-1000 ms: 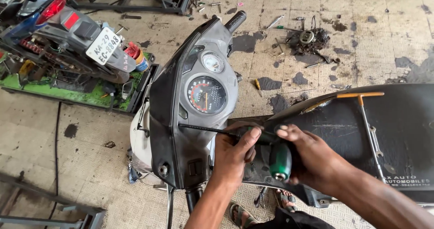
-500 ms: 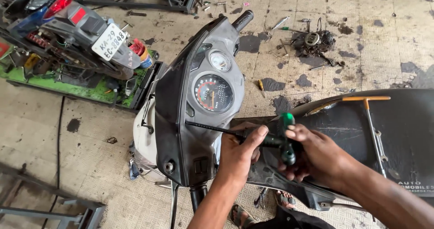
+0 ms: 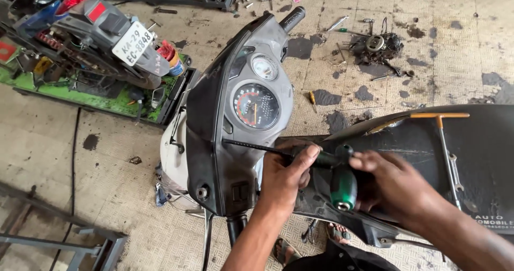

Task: Repairing a scooter by loosening and tightening screws on the front panel and chassis.

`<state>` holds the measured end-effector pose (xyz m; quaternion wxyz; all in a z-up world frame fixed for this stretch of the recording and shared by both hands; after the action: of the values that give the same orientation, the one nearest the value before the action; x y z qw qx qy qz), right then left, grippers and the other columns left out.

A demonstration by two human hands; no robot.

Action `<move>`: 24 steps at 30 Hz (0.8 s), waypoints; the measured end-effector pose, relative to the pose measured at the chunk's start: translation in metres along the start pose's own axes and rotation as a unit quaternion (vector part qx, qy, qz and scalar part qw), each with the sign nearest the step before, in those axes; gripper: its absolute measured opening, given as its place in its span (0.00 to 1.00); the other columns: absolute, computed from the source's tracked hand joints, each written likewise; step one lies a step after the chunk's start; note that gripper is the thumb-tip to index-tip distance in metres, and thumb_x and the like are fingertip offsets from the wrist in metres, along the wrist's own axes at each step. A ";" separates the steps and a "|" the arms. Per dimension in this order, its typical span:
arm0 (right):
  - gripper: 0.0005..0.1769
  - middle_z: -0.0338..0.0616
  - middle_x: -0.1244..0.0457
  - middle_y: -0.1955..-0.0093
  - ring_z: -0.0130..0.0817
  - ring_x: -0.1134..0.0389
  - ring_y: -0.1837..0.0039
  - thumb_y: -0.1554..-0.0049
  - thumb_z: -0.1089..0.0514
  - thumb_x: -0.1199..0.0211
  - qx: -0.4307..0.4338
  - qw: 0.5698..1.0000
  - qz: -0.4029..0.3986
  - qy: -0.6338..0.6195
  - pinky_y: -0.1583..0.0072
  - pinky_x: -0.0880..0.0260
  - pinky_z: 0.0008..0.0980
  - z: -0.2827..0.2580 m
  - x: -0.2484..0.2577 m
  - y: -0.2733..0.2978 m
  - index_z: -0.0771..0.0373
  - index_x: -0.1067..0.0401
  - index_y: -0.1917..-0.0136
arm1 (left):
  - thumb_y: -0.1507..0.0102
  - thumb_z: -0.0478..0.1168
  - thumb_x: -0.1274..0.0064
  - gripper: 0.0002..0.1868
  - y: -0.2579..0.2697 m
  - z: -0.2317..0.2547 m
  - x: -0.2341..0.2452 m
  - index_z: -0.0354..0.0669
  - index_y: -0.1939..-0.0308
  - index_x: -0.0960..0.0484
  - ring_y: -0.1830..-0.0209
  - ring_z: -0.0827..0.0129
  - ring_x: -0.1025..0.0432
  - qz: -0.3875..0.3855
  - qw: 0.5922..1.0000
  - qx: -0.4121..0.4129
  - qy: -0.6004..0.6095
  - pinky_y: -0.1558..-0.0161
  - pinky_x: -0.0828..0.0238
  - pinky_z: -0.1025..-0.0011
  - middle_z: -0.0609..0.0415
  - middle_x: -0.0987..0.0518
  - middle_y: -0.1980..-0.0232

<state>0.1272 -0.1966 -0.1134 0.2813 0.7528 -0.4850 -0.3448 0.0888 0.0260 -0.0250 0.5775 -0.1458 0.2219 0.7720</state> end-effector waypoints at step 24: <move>0.19 0.41 0.33 0.52 0.32 0.29 0.54 0.42 0.43 0.33 0.444 0.695 0.119 0.553 0.52 0.26 0.34 -0.095 -0.067 0.066 0.59 0.25 0.49 | 0.41 0.45 0.33 0.13 0.001 0.003 -0.007 0.41 0.65 0.19 0.84 0.81 0.44 0.011 0.996 0.020 0.081 0.81 0.50 0.77 0.62 0.24 0.71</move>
<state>0.1471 -0.1512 0.0103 0.1703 0.7811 -0.4244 0.4252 0.0904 0.0213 -0.0191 0.5517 -0.1938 0.2851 0.7595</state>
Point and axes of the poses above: each hand's wrist, its own y-axis away from the middle knuckle, its own x-axis out of the back of the hand, z = x × y, the point moved 9 cm from there along -y, towards the middle knuckle
